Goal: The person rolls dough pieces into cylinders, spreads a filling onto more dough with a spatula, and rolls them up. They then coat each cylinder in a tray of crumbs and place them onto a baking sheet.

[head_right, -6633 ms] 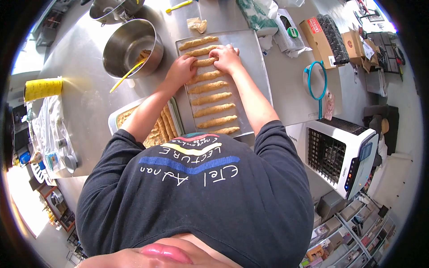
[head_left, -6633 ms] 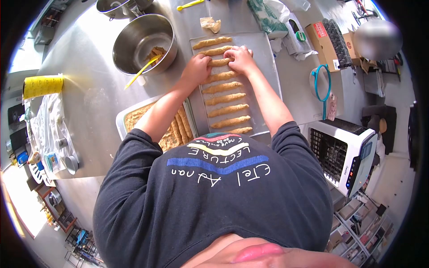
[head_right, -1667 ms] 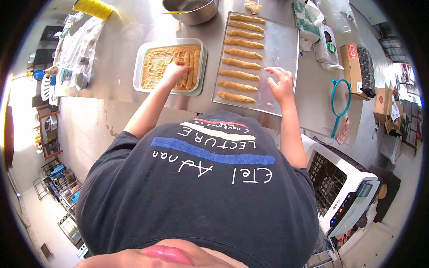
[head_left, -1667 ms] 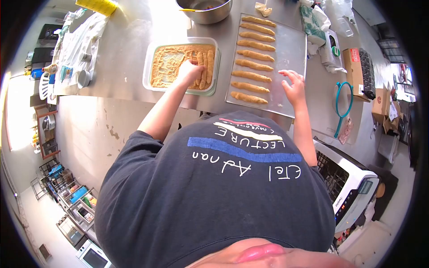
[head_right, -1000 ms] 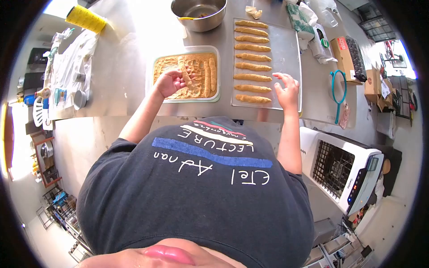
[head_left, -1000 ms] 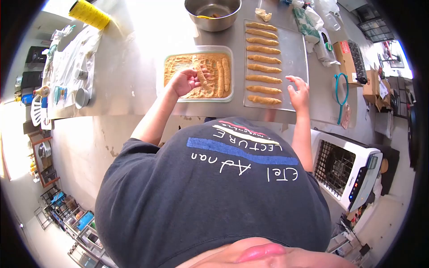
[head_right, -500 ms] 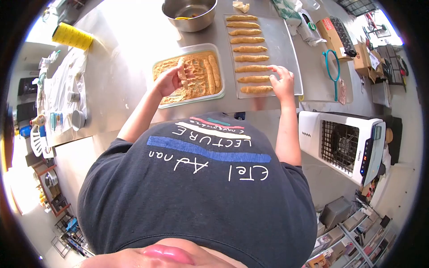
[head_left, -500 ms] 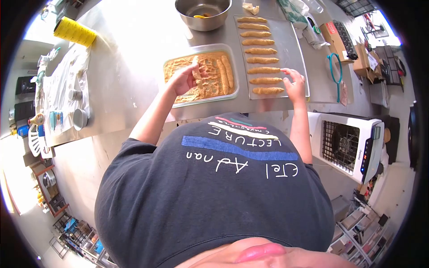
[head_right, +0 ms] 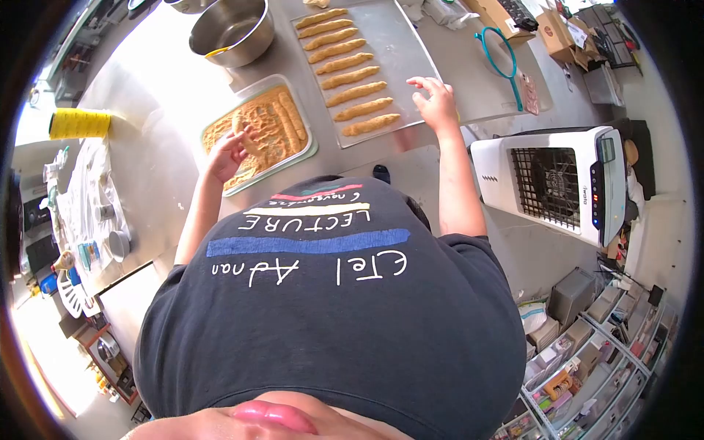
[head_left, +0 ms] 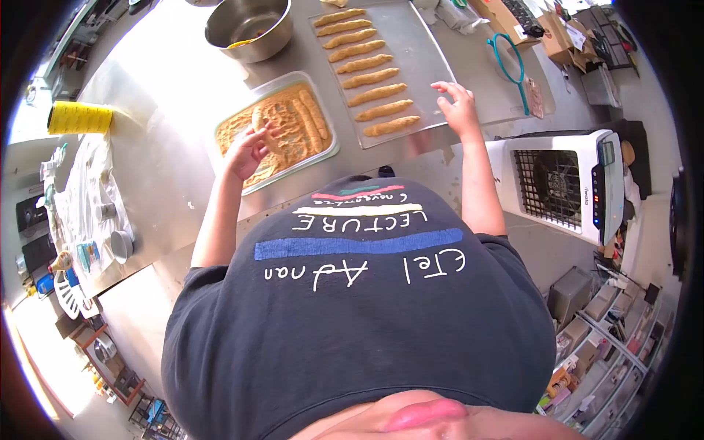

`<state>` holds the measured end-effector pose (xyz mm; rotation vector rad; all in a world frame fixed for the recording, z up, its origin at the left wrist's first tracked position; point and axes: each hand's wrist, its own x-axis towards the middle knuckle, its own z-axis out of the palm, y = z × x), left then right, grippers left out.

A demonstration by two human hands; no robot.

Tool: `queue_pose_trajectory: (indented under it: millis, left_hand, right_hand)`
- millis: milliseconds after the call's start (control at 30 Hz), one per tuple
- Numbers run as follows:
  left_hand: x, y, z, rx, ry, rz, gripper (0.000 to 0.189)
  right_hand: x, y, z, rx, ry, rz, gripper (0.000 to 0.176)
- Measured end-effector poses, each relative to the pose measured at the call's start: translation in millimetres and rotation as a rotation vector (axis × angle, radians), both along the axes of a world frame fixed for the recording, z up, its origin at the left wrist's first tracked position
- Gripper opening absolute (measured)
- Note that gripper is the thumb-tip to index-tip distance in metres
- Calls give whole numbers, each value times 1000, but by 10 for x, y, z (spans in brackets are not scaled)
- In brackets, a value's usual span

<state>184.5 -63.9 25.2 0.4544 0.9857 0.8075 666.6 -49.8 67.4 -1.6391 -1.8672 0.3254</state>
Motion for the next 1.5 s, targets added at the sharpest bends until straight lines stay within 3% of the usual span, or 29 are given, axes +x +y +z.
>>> queue_pose_trajectory:
  millis: [33, 200, 300, 367, 433, 533, 700, 833, 967, 1100, 1233, 1500]
  left_hand:
    - [22, 3, -21, 37, 30, -27, 33]
    - [265, -80, 101, -86, 45, 258, 31]
    - [112, -65, -127, 11, -39, 152, 26]
    - [188, -66, -128, -17, 77, 267, 24]
    - [520, -50, 210, 30, 224, 340, 23]
    - [980, 156, 409, 95, 406, 212, 26]
    - [2549, 420, 720, 210, 561, -223, 34]
    - [3497, 749, 116, 401, 676, -686, 44]
    - [4122, 810, 116, 557, 891, -983, 44]
    - [4258, 806, -43, 820, 1077, -1084, 43]
    - [4165, 692, -38, 1006, 1224, -838, 37]
    - [4046, 413, -37, 996, 1268, -748, 37]
  right_hand:
    - [57, 17, -5, -19, 8, 3, 27]
    - [438, 169, -66, -10, -3, 32, 27]
    - [704, 257, -94, -54, -17, 32, 27]
    - [872, 304, -85, -34, -12, 70, 27]
    - [1037, 328, -93, -62, 1, 71, 28]
    - [1285, 342, -86, -91, 16, 80, 28]
    - [1604, 306, -142, -170, 18, 65, 29]
    - [1739, 209, -284, -80, 21, 80, 27]
    - [1729, 105, -255, -96, 46, 133, 27]
    - [1598, 92, -369, -130, -25, 159, 27]
    - [1374, 102, -411, -232, -144, 158, 31]
    - [1150, 289, -536, -288, -274, 309, 31]
